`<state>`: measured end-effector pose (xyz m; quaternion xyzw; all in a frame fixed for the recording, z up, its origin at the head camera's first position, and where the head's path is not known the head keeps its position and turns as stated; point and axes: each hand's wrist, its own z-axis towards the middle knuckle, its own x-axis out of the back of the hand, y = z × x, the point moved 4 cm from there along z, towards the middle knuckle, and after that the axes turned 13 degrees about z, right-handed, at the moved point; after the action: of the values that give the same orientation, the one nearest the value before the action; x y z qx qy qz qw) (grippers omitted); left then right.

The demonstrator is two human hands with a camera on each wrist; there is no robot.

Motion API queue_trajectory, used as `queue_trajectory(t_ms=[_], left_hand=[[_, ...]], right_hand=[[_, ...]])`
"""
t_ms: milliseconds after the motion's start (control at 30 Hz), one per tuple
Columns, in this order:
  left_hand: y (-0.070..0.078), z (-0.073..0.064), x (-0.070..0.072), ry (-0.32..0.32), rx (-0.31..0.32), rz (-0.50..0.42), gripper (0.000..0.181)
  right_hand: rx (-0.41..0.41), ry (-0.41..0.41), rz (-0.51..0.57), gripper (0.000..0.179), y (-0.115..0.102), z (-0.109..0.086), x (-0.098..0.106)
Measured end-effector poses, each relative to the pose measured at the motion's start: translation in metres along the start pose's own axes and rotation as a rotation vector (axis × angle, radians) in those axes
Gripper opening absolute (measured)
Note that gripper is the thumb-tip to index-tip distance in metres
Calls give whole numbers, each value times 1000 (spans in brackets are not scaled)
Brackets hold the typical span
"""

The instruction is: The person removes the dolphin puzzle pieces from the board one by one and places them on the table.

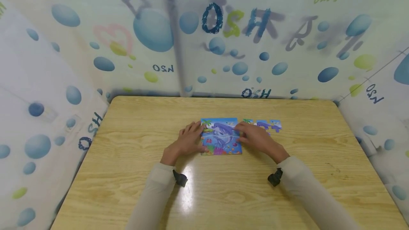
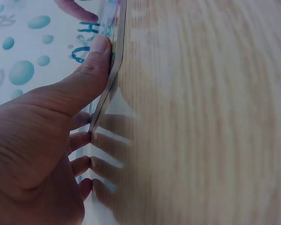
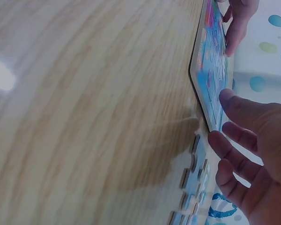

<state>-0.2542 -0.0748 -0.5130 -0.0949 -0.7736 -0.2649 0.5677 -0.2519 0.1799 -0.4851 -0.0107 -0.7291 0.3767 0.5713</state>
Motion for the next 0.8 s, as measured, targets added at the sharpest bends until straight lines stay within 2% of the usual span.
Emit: queue_trajectory(t_ms=[200, 533, 800], left_hand=[[0, 0, -1, 2, -2, -3, 99], [1, -1, 1, -12, 1, 5, 98], [1, 0, 2, -12, 5, 15, 100]], right_hand=[[2, -47, -20, 46, -2, 7, -2], [-83, -96, -49, 47, -2, 16, -3], [-65, -77, -20, 43, -2, 15, -3]])
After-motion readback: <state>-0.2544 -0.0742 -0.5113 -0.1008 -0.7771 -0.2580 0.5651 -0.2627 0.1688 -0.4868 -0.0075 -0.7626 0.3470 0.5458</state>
